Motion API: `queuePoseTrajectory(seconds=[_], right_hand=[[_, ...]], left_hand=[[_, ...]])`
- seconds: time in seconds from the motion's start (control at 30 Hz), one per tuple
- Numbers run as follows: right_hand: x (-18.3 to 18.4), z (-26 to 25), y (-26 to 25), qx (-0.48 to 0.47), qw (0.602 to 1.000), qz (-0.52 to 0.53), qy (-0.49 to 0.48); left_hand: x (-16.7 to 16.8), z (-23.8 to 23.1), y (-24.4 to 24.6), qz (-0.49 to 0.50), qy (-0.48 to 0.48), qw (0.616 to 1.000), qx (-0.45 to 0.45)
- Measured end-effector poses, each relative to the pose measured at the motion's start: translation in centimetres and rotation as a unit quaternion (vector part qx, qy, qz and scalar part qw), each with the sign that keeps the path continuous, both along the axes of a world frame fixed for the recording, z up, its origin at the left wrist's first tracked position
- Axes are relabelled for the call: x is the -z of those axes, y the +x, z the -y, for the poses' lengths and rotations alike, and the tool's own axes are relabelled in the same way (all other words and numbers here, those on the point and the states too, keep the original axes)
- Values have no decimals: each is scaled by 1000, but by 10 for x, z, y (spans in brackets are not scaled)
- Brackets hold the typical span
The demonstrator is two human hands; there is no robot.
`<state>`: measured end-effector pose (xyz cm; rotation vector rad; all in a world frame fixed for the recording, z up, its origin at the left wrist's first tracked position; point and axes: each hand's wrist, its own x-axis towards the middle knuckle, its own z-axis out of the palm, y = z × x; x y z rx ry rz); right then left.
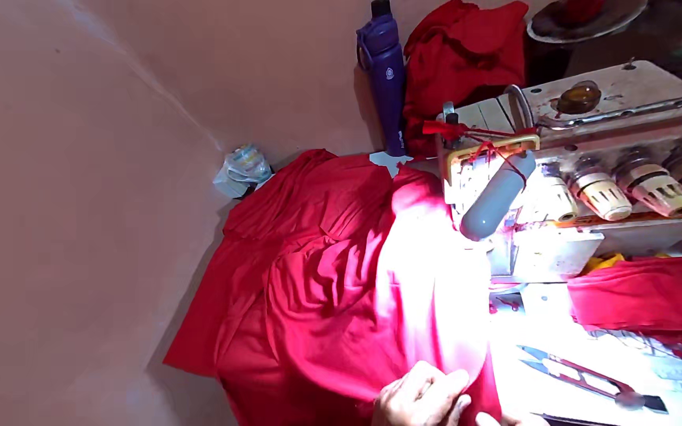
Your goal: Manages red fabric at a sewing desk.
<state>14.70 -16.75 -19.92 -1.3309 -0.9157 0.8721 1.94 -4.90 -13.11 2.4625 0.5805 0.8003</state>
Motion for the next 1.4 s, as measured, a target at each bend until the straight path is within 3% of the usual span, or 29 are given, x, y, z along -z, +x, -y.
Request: queuePoseTrajectory(seconds=[0.23, 0.43, 0.63, 0.83, 1.03, 1.4], right_hand=[[-23, -29, 17, 61, 996, 64, 14], [-31, -61, 34, 138, 979, 136, 61], [-23, -54, 27, 128, 981, 131, 56], [-23, -34, 11, 113, 990, 85, 28], [-36, -27, 1, 102, 994, 10, 48], [-34, -26, -15, 82, 994, -42, 54]], left_hand=[[-8, -15, 50, -6, 155, 987, -50], [-6, -16, 70, 8, 168, 983, -76], [25, -22, 46, 8, 161, 973, -166], [35, -22, 20, 158, 170, 965, -124], [35, -22, 13, 220, 173, 958, -57], [46, -11, -5, 161, 222, 961, -29]])
